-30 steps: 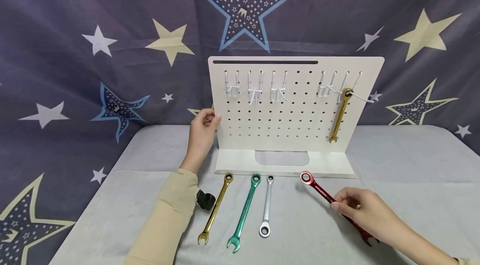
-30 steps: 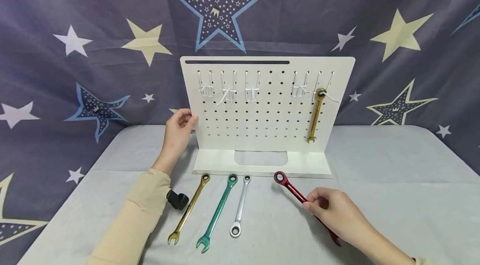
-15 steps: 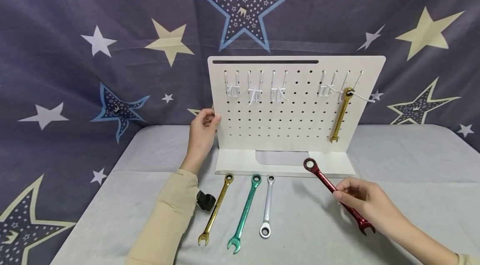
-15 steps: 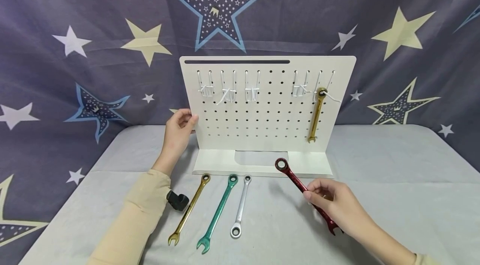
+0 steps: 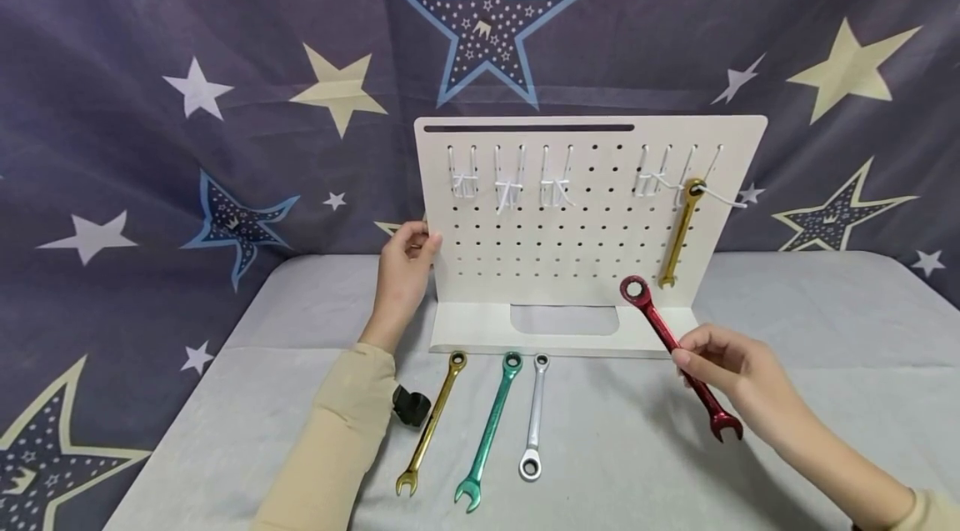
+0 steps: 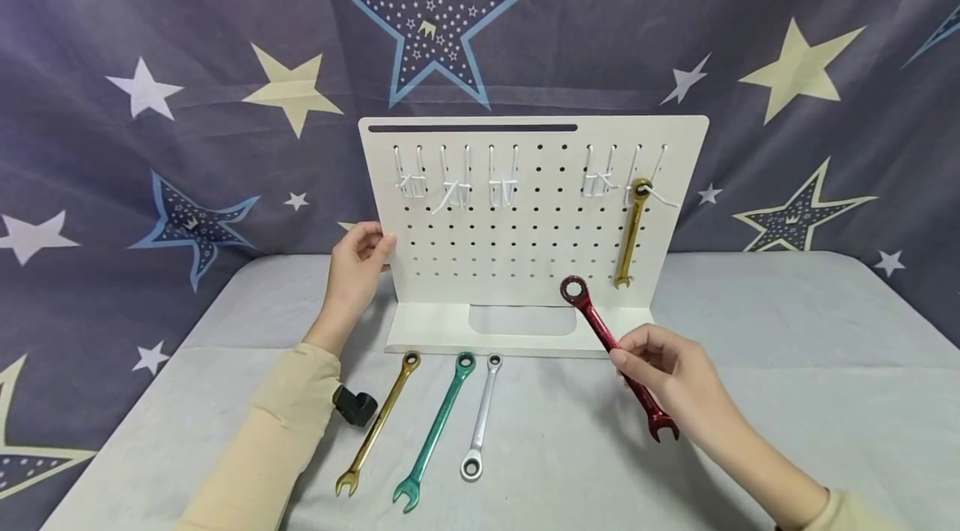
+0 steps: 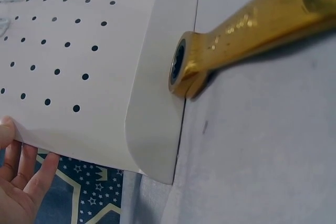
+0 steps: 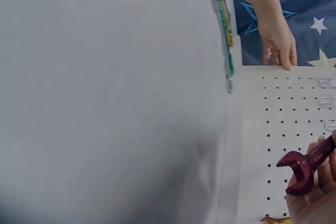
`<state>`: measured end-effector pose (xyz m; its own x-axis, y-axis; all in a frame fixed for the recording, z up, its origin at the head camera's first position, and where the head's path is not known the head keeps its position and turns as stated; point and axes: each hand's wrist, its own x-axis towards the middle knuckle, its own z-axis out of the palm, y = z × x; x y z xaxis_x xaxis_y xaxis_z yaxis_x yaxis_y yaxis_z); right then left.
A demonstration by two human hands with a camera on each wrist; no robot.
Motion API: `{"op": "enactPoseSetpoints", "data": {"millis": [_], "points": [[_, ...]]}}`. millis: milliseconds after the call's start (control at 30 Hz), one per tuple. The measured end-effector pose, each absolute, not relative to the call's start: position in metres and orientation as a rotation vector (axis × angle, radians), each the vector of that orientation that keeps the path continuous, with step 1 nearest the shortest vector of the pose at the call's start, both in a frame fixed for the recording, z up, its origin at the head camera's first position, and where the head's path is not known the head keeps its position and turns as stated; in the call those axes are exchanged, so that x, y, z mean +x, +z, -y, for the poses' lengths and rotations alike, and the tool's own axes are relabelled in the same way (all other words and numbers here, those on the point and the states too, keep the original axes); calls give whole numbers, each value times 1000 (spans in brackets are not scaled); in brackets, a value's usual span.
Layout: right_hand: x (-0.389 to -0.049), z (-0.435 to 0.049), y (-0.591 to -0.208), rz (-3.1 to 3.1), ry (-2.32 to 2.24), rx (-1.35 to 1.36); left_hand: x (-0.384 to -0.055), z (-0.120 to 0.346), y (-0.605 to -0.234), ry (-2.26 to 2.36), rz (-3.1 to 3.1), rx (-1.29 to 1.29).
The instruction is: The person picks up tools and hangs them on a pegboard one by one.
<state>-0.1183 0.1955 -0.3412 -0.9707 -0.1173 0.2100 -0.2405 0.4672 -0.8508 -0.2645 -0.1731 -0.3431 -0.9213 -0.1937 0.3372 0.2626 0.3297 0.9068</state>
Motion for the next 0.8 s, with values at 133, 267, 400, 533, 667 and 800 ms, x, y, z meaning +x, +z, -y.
{"op": "enactPoseSetpoints", "data": {"millis": [133,267,400,533,667,800], "points": [[-121,-195,-335,2537,1571,301,-264,173,-344,-1606,2217,-61],[-126,-194,-327,2507,1570,250,-263,174,-345,-1582,2220,-67],[-130,-192,-319,2474,1591,204,-263,173,-344,-1572,2228,-63],[-134,-188,-312,2425,1685,177,-263,173,-345,-1568,2229,-54],[-138,-184,-305,2338,1802,168,-263,173,-344,-1561,2226,-62],[-142,-180,-301,2246,1887,161,-263,172,-344,-1556,2228,-68]]}}
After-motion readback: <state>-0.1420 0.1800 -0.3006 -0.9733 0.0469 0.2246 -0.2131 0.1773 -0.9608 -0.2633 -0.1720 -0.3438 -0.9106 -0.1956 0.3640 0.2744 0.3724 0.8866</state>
